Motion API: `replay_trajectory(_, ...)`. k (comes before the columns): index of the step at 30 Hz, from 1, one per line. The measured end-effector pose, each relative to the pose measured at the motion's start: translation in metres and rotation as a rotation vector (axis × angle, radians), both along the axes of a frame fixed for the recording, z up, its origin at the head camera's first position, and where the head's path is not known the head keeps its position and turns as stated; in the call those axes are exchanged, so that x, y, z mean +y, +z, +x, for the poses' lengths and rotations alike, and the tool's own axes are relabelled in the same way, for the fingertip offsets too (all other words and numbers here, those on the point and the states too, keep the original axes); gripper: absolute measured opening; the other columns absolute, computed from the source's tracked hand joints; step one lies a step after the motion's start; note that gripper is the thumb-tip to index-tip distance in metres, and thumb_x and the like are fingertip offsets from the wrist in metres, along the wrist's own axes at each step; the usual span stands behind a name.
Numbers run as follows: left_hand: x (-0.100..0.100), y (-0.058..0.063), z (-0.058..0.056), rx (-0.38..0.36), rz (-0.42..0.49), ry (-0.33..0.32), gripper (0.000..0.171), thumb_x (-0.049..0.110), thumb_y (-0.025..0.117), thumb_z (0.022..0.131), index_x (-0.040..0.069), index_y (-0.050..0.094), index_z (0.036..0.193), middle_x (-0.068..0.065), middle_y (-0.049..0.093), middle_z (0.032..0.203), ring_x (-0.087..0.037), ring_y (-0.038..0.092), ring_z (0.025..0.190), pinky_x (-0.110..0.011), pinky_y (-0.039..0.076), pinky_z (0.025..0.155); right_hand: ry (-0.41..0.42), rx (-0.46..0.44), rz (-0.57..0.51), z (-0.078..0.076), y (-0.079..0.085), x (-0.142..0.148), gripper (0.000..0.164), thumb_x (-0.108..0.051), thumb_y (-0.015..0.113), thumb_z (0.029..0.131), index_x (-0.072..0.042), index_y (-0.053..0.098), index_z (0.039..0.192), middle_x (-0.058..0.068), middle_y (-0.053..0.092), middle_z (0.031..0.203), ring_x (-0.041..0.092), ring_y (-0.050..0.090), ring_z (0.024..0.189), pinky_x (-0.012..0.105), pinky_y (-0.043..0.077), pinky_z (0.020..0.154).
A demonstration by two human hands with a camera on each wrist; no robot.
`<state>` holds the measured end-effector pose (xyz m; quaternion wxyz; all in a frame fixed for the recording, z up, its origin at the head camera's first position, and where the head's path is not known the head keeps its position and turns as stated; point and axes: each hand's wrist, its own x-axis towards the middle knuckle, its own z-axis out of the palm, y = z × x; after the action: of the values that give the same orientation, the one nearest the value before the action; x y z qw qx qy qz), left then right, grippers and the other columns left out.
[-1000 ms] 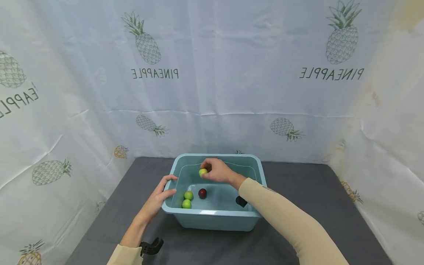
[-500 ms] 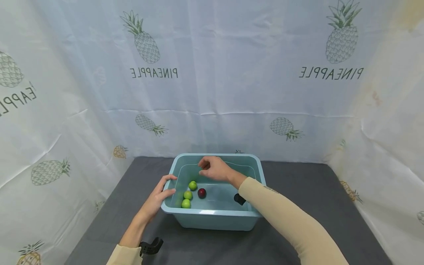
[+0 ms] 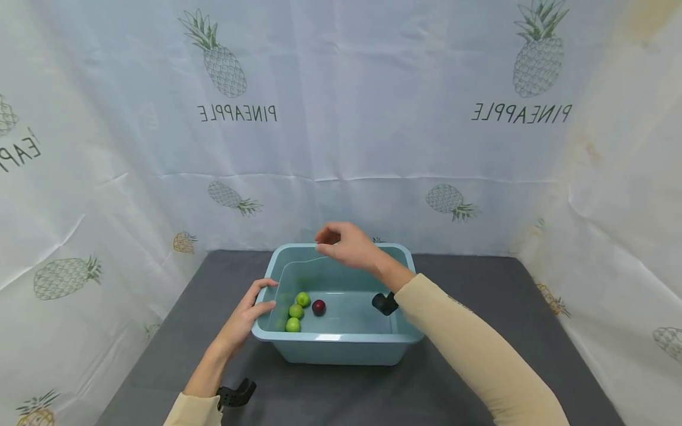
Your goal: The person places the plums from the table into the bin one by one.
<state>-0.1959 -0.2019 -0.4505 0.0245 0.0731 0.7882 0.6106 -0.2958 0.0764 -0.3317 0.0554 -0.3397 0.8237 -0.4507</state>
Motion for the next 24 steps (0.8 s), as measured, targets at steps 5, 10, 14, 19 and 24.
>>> replay_trajectory(5,0.001,0.001,0.001,0.015,0.001,0.012,0.04,0.015,0.054,0.103,0.009,0.045,0.142,-0.017,0.029,0.158,-0.042,0.039,0.136,-0.055,0.04,0.099,-0.022,0.005,-0.03,0.012,0.018,0.013,0.023,-0.019,0.065,0.1,-0.007,0.068,0.119,0.007,0.067,0.116,0.022,0.064,0.105,0.042,0.051,0.09)
replay_trajectory(10,0.0,0.001,0.002,0.031,-0.013,0.014,0.041,0.014,0.054,0.103,0.007,0.045,0.143,-0.019,0.031,0.158,-0.041,0.04,0.136,-0.053,0.042,0.098,-0.061,0.025,-0.031,0.023,0.029,0.03,0.022,-0.019,0.065,0.1,-0.007,0.069,0.118,0.006,0.068,0.115,0.022,0.063,0.106,0.043,0.05,0.092)
replay_trajectory(14,-0.001,0.002,0.001,0.031,-0.01,0.014,0.042,0.015,0.055,0.104,0.009,0.046,0.144,-0.018,0.032,0.158,-0.04,0.041,0.136,-0.053,0.041,0.099,-0.121,0.034,-0.028,0.03,0.031,0.046,0.022,-0.018,0.065,0.1,-0.007,0.069,0.118,0.006,0.068,0.116,0.022,0.063,0.108,0.044,0.049,0.095)
replay_trajectory(19,-0.002,0.002,0.0,0.043,-0.014,0.01,0.044,0.017,0.057,0.103,0.009,0.046,0.145,-0.019,0.032,0.159,-0.039,0.042,0.136,-0.051,0.042,0.099,-0.186,0.071,0.0,0.04,0.028,0.067,0.022,-0.02,0.065,0.101,-0.007,0.069,0.118,0.007,0.068,0.116,0.023,0.063,0.109,0.044,0.05,0.094)
replay_trajectory(24,-0.002,0.003,-0.002,0.04,-0.001,-0.001,0.043,0.018,0.056,0.104,0.01,0.047,0.145,-0.019,0.03,0.16,-0.04,0.039,0.139,-0.053,0.041,0.1,-0.244,0.117,0.052,0.052,0.021,0.085,0.023,-0.022,0.066,0.101,-0.008,0.069,0.118,0.007,0.068,0.116,0.024,0.064,0.11,0.045,0.052,0.092)
